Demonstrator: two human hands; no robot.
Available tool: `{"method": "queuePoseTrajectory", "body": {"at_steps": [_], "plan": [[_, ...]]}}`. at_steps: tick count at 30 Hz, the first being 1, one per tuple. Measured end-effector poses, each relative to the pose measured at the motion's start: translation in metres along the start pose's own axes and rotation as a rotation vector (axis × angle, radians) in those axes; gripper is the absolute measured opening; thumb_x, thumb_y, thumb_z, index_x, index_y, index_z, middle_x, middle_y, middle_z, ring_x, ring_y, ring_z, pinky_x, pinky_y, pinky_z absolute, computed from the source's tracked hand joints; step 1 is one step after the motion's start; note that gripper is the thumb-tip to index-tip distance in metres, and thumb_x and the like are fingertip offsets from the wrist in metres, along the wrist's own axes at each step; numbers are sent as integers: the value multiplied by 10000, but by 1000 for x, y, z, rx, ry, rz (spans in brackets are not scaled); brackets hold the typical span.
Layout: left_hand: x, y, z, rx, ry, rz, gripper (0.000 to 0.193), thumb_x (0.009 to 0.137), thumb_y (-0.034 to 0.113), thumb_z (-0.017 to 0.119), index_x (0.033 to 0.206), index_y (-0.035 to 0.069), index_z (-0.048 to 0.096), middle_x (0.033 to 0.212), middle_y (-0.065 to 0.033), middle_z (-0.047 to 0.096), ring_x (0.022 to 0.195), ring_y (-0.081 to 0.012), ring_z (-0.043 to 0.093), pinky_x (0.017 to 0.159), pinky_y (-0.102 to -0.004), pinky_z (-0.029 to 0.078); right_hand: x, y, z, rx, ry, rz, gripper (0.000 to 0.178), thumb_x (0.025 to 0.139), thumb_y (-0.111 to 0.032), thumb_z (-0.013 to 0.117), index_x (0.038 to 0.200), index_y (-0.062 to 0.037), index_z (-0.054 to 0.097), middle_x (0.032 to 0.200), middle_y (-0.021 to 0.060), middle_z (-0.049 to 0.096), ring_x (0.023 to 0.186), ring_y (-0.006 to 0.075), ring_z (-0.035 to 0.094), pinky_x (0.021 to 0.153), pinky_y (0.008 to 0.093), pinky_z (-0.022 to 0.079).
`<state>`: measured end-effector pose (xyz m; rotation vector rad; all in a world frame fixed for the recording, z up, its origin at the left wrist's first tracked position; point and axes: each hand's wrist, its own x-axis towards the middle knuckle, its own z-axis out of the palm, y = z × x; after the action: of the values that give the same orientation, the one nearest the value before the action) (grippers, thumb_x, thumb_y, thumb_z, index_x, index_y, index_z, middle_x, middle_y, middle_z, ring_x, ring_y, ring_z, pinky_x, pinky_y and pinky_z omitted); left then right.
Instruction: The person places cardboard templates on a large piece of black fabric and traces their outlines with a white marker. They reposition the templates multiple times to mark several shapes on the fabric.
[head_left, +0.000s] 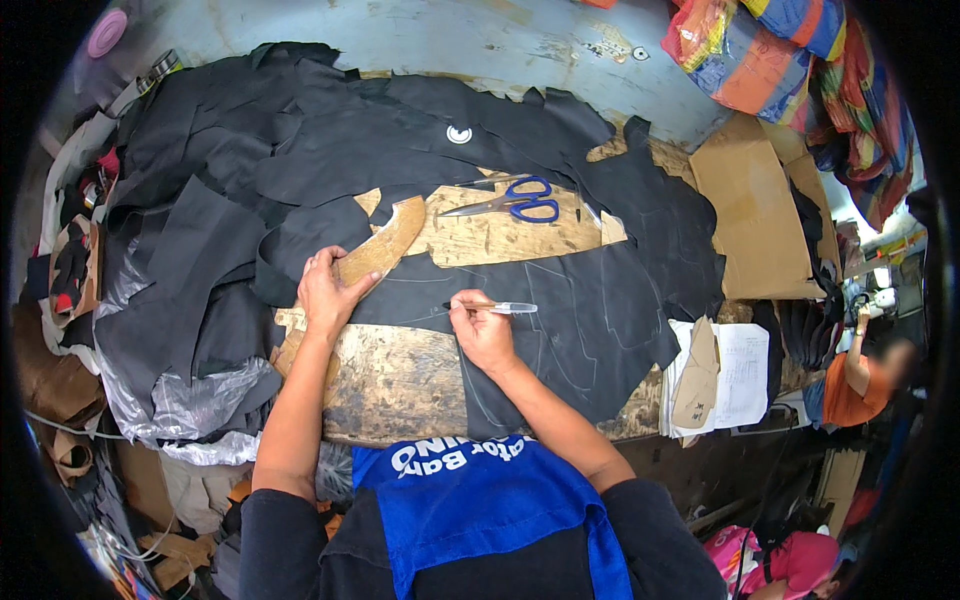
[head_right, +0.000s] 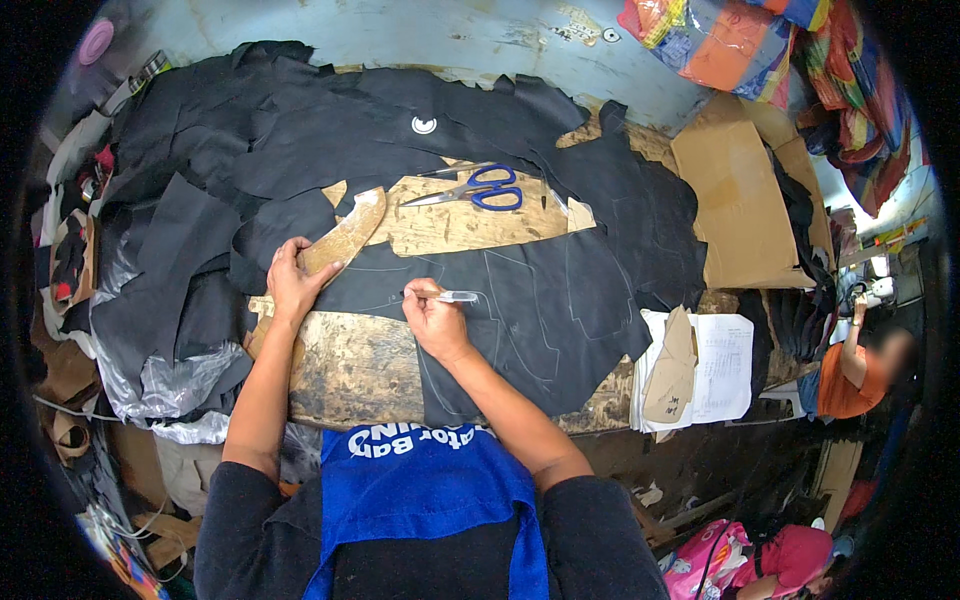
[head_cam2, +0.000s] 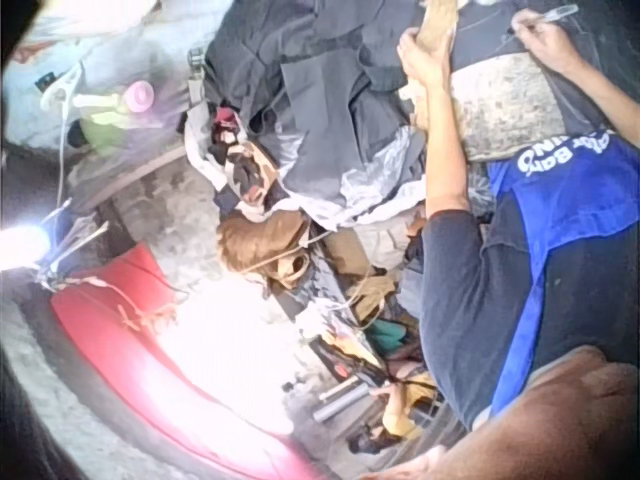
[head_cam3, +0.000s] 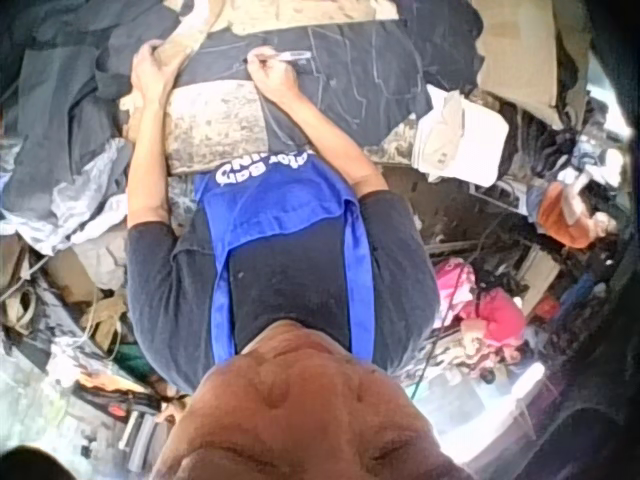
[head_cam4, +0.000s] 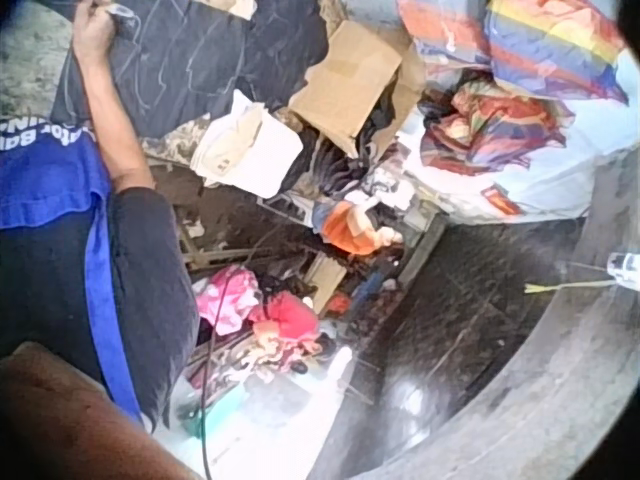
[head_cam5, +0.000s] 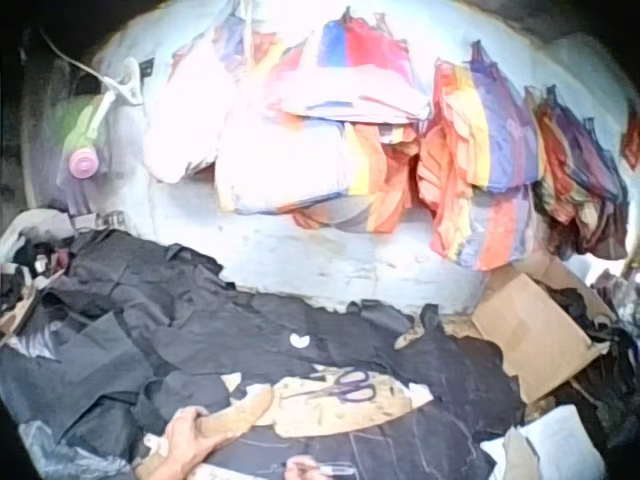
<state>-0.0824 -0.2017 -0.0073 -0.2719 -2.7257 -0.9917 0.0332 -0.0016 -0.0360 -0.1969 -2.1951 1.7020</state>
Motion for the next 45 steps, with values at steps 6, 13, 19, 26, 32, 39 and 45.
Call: {"method": "queuePoseTrajectory", "body": {"at_steps": [6, 13, 19, 26, 32, 39, 45], "plan": [[0, -2, 2, 2, 44, 47, 507, 581, 374, 835, 904, 68, 593, 825, -96, 607, 825, -272, 575, 732, -384, 459, 0, -10, -1, -102, -13, -49, 108, 856, -110, 586, 878, -4, 581, 725, 111, 619, 631, 189, 618, 581, 298, 484], [0, -2, 3, -3, 51, 74, 514, 578, 351, 839, 921, 54, 598, 847, -105, 625, 835, -281, 579, 755, -381, 456, 0, -8, 1, -85, 15, -70, 99, 852, -100, 579, 872, -3, 581, 748, 118, 627, 640, 204, 629, 588, 310, 492], [1, -3, 3, 3, 53, 68, 524, 572, 353, 839, 926, 50, 599, 863, -113, 629, 859, -290, 583, 770, -385, 456, 0, -7, 1, -82, 11, -70, 93, 843, -94, 582, 863, -3, 581, 749, 120, 628, 631, 214, 629, 582, 314, 494], [4, -4, 3, 48, 15, 100, 454, 633, 304, 812, 942, 42, 607, 856, -108, 635, 841, -262, 593, 761, -374, 464, 5, 1, -3, 31, -29, -71, 75, 843, -64, 597, 831, 10, 586, 701, 69, 609, 583, 127, 572, 533, 265, 453], [27, 2, -30, -706, -242, -132, 122, 818, 61, 683, 905, -7, 631, 824, -37, 655, 721, -85, 589, 659, -221, 488, -6, -2, -68, 440, 319, 195, 50, 890, -51, 555, 902, -10, 580, 659, 65, 606, 502, 85, 544, 458, 217, 451], [12, 17, -10, -506, -660, -291, 212, 724, 74, 771, 868, -47, 673, 725, -48, 659, 633, -80, 590, 562, -201, 454, -67, 3, -164, 414, 638, 222, 75, 889, -51, 562, 915, 20, 569, 646, 84, 599, 471, 110, 535, 444, 212, 443], [25, 65, 3, -377, -814, -23, 267, 698, 135, 782, 896, -23, 700, 779, -86, 683, 682, -119, 610, 631, -260, 482, -103, 23, -183, 329, 720, 132, 80, 906, -65, 536, 890, 10, 558, 653, 79, 595, 502, 99, 539, 459, 196, 402]]}}
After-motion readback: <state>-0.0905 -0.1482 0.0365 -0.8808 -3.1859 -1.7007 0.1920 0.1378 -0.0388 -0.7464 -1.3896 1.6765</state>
